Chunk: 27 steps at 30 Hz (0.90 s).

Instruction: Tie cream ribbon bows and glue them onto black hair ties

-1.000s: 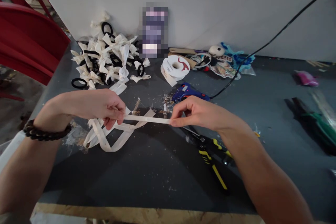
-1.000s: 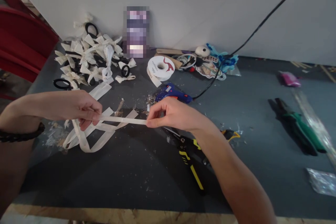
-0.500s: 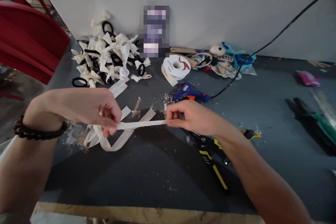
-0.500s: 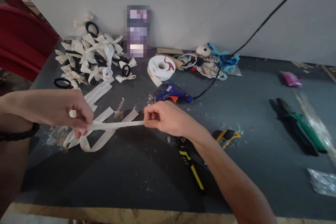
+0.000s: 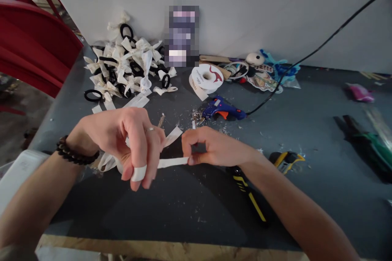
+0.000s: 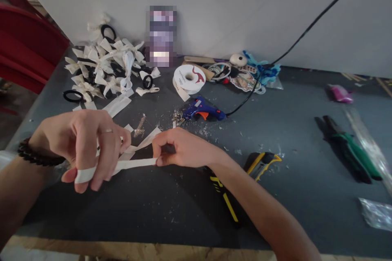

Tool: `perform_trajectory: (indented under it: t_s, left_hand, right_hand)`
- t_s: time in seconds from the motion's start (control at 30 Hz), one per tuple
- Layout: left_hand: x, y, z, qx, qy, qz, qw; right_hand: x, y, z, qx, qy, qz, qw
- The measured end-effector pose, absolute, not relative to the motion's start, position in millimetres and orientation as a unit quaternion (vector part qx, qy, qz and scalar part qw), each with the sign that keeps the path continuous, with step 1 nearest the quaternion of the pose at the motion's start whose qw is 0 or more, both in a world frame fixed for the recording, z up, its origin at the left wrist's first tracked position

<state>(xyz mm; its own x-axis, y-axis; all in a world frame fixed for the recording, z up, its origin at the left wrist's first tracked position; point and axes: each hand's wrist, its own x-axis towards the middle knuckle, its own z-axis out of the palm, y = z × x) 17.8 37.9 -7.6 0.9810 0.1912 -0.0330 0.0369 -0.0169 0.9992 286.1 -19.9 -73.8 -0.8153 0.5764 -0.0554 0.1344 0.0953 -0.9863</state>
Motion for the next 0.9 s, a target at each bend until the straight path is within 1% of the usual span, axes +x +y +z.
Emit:
perform_trajectory:
  t_s: [0.13,0.17,0.23,0.3,0.43,0.57,0.67,0.73,0.83,0.9]
  left_hand:
    - [25.3,33.2,-13.4,0.662,0.107,0.112,0.734]
    - [28.3,30.8,-16.1,0.644,0.114,0.107,0.749]
    - [34.4,25.0,-21.8,0.604,0.129,0.092,0.781]
    - [39.6,19.2,-26.8,0.558,0.151,0.114,0.808]
    - [44.6,13.8,-34.1,0.477,0.175,0.172,0.844]
    - [42.2,19.7,-38.4,0.478,0.164,0.197,0.840]
    - [36.3,27.1,-35.5,0.506,0.158,0.218,0.820]
    - [31.2,30.9,-31.5,0.527,0.171,0.204,0.807]
    - [23.7,34.2,-26.2,0.538,0.225,0.164,0.795]
    - [20.7,35.2,-24.7,0.526,0.260,0.161,0.794]
  right_hand:
    - [282.4,-15.8,-83.8,-0.062,-0.665,0.650,0.362]
    - [279.5,-15.8,-88.2,-0.030,-0.642,0.660,0.390]
    - [273.0,-17.8,-97.2,0.012,-0.599,0.682,0.420]
    - [267.5,-22.1,-103.2,0.039,-0.559,0.686,0.463]
    - [261.2,-33.8,-98.2,-0.012,-0.502,0.698,0.510]
    - [258.7,-40.2,-83.6,-0.103,-0.466,0.683,0.553]
    - [262.2,-38.5,-79.2,-0.144,-0.476,0.672,0.549]
    - [266.9,-36.0,-79.1,-0.174,-0.482,0.670,0.538]
    - [274.2,-33.0,-79.0,-0.199,-0.482,0.666,0.533]
    - [276.9,-32.4,-77.9,-0.212,-0.481,0.670,0.525]
